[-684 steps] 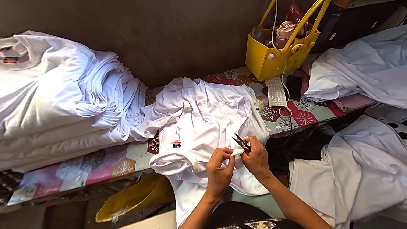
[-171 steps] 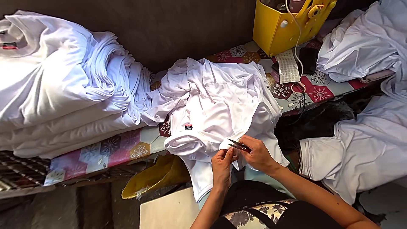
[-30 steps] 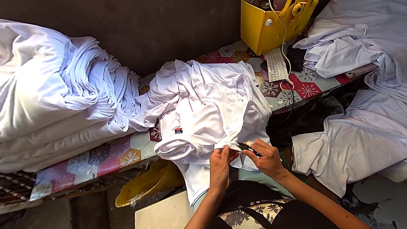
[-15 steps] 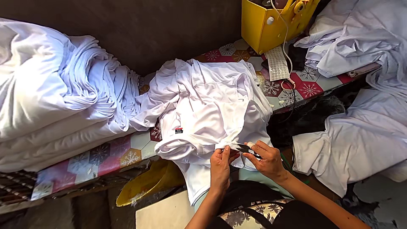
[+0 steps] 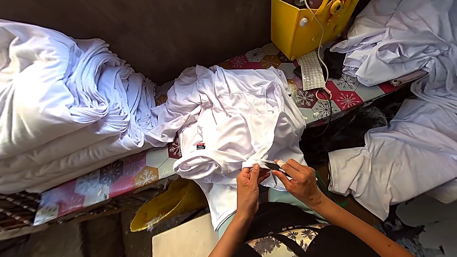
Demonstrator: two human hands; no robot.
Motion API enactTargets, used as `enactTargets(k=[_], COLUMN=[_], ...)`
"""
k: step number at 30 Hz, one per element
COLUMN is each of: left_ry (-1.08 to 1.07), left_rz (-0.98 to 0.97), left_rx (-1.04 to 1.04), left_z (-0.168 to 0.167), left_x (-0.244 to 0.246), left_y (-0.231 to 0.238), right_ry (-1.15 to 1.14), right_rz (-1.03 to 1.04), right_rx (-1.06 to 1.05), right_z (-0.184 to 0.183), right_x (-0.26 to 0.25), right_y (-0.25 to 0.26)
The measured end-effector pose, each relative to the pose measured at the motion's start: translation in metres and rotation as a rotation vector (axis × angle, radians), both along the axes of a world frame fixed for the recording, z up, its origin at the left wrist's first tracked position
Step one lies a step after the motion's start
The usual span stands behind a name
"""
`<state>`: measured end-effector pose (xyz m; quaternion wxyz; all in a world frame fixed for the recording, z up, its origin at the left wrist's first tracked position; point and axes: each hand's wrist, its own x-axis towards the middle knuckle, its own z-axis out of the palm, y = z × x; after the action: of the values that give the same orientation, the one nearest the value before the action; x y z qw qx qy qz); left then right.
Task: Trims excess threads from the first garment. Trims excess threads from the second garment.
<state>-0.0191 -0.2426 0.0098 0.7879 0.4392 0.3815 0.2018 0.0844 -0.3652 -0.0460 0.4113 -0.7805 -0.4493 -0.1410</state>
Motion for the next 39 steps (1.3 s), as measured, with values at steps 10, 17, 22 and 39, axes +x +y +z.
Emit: enactTargets(k=[10,17,22,39], left_ry=[0.001,0.080,0.323,-0.005], left_rz=[-0.087,0.009,-0.205,-0.870], left_rx=[0.142,0.161,0.340,1.308], left_z=[-0.005,-0.009,-0.032,-0.056], left_x=[-0.003,-0.002,0.019,0.062], left_y=[-0.004,0.007,0.071,0.084], right_ry=[0.703,1.088,0.876,1.350], right_rz=[0.167,0.015,-0.149,-0.445], right_rx=[0.175,0.331,0.069,-0.233], right_z=[0.016,0.021,-0.010,-0.079], right_x=[0.004,0.021,0.053,0.054], right_y=[0.019,0.024,-0.009,-0.086])
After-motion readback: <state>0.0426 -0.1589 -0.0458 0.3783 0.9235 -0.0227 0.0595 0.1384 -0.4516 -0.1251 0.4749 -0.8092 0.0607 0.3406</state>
